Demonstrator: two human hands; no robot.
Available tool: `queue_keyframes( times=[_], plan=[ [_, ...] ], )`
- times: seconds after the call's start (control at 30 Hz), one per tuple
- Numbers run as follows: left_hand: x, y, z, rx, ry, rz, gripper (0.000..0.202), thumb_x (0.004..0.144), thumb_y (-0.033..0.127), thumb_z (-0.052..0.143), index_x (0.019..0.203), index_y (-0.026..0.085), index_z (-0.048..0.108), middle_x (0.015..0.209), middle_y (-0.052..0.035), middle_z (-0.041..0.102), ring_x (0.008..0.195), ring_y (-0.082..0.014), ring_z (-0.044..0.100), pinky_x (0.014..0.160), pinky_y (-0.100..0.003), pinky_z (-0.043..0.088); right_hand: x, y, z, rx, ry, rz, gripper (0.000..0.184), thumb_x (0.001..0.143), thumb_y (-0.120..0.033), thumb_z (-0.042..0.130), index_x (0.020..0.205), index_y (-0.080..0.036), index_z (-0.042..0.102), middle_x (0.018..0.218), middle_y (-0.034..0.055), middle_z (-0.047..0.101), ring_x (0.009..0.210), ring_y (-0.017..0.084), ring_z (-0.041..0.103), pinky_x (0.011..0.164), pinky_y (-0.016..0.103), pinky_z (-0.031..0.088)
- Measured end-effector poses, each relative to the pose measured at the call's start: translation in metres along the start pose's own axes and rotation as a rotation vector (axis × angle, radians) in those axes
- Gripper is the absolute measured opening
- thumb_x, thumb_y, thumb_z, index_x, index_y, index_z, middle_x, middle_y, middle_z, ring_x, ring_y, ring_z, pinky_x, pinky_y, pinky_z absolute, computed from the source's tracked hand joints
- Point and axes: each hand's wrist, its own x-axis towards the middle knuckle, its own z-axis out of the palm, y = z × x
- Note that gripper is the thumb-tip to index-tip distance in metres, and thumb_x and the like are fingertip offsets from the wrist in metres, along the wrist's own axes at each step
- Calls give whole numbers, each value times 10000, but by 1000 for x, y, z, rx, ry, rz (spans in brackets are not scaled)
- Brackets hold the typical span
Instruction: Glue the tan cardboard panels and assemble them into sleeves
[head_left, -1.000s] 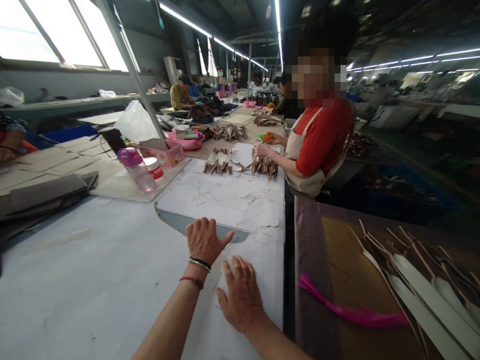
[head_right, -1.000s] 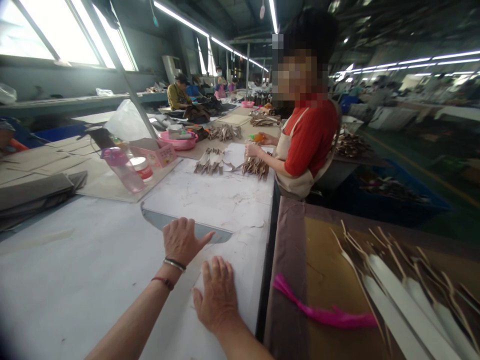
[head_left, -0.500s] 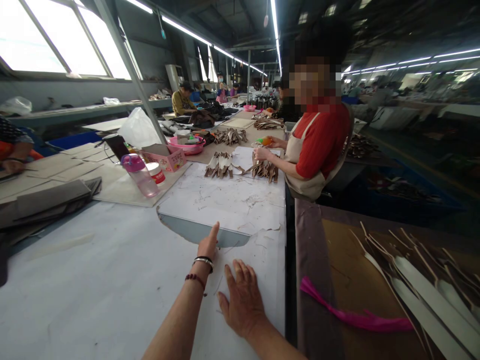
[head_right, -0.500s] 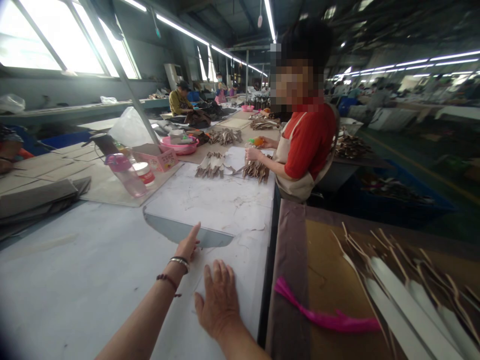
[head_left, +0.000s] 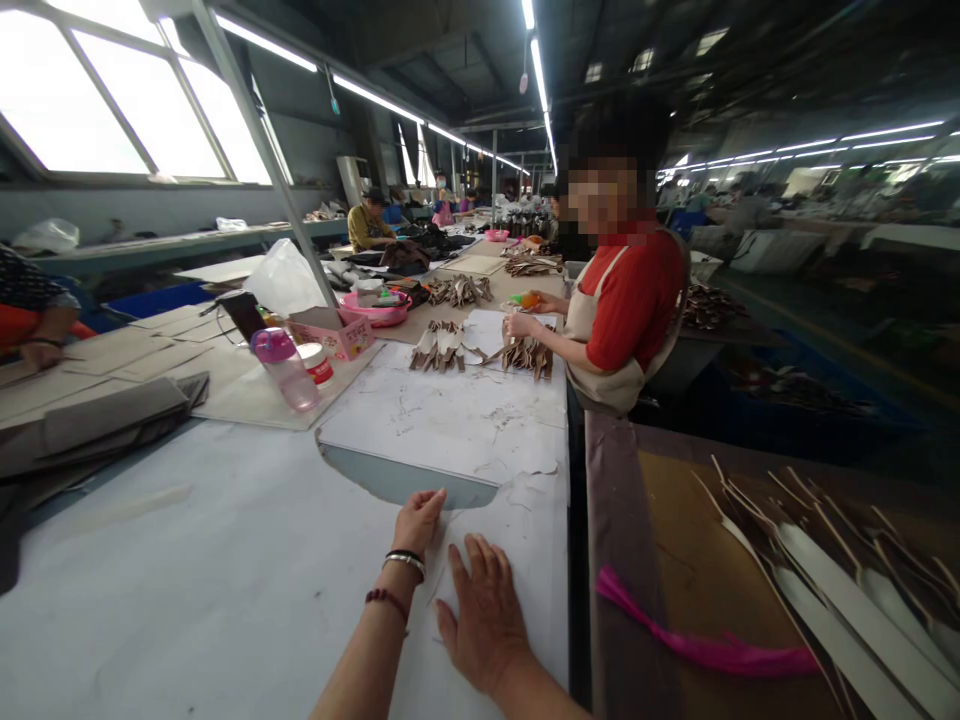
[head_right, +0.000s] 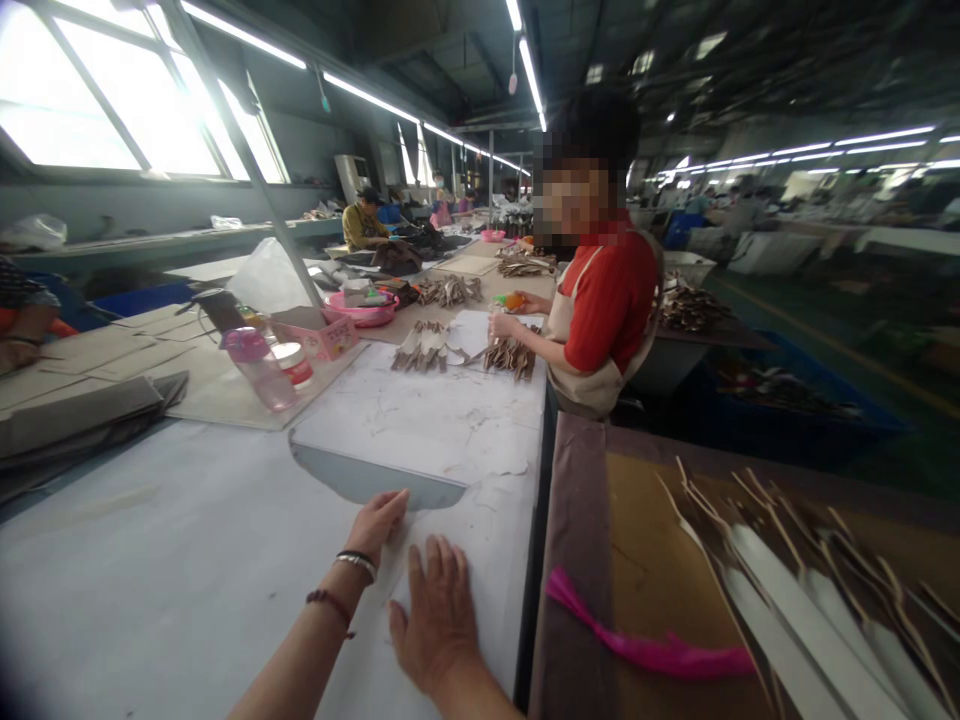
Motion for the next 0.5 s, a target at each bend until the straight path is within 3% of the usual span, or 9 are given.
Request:
queue_keyframes(
  times=[0.2,0.5],
  plan=[
    [0,1,-7,-230,77,-127,424,400,431,765,622,134,557,536,7,560,509,-100,489,473,-210,330,3,0,-3,18,-22,0,602,799,-347,509,1350,-197,322,1394,136,321,1289,308,230,1054,493,165],
    [-10,14,0,-180,48,-251,306,625,362,703,753,144,531,553,37,515,432,-57,457,406,-158,342,3,-13,-28,42,-63,2,621,822,-498,447,1323,-148,340,1374,163,319,1277,292,222,1044,479,173]
  ],
)
